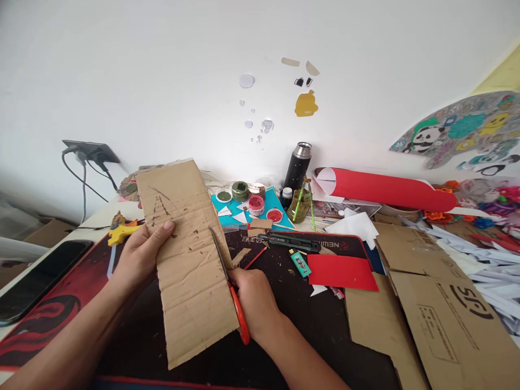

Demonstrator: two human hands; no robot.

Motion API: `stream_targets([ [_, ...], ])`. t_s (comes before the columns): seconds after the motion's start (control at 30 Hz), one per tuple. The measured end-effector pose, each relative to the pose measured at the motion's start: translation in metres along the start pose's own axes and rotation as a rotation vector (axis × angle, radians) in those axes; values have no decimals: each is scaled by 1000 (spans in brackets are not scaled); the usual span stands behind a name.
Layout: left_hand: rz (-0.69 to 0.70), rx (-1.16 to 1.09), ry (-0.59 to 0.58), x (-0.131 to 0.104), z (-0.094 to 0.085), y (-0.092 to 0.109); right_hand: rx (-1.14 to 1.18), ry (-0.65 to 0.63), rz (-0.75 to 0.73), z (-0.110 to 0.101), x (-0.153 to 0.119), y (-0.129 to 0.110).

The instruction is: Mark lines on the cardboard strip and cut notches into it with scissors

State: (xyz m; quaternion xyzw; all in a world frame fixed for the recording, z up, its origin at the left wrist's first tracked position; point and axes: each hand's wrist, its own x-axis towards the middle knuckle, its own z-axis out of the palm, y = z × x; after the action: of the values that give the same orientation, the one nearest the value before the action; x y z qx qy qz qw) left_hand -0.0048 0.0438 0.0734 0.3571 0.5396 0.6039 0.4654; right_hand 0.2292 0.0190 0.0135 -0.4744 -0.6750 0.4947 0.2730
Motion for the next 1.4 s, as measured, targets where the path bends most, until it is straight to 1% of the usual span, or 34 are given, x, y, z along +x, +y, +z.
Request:
stream_targets([
  [0.1,-18,4,33,0,2,1,31,4,-4,-1,-1,0],
  [0.2,-49,-15,83,-1,4,1,146,18,62,3,-1,0],
  [0.27,-34,-53,109,-1,6,-1,239,26,96,7,1,2],
  [0.33,-14,-89,126,-1,8,-2,273,28,88,9,3,2],
  [0.4,-19,-124,165,1,7,-1,234,23,36,9,3,1],
  [0.47,-38,-172,243,7,3,1,141,-1,-49,6,1,-3],
  [0.53,-23,-237,345,17,-4,6,57,-41,-121,2,-3,-8],
  [0.57,46,-276,414,21,-8,8,40,-49,-133,0,-5,-11],
  [0.63,121,-307,482,27,-15,13,30,-13,-166,-2,-7,-15],
  [0.7,150,-305,474,28,-18,17,42,53,-185,-3,-7,-17],
  [0.8,115,-281,389,23,-17,24,53,106,-159,-5,-5,-18],
  [0.83,94,-291,384,21,-16,27,51,113,-143,-5,-4,-18],
  [0.97,76,-404,511,21,-18,38,102,142,-68,-8,-2,-15],
  [1.0,74,-389,508,22,-19,39,142,151,-43,-9,-2,-15],
  [1.07,58,-284,433,21,-20,38,241,185,-13,-11,-2,-14],
  [1.13,35,-154,299,17,-19,32,335,231,-1,-15,-2,-15],
  [1.2,28,-86,175,12,-15,23,388,240,16,-19,-2,-18],
  [1.23,20,-72,131,10,-12,18,398,226,28,-21,-2,-20],
  [1.3,-1,-58,90,6,-7,10,400,171,46,-23,-2,-22],
  [1.4,-24,-25,81,5,-1,3,375,82,62,-22,-2,-22],
])
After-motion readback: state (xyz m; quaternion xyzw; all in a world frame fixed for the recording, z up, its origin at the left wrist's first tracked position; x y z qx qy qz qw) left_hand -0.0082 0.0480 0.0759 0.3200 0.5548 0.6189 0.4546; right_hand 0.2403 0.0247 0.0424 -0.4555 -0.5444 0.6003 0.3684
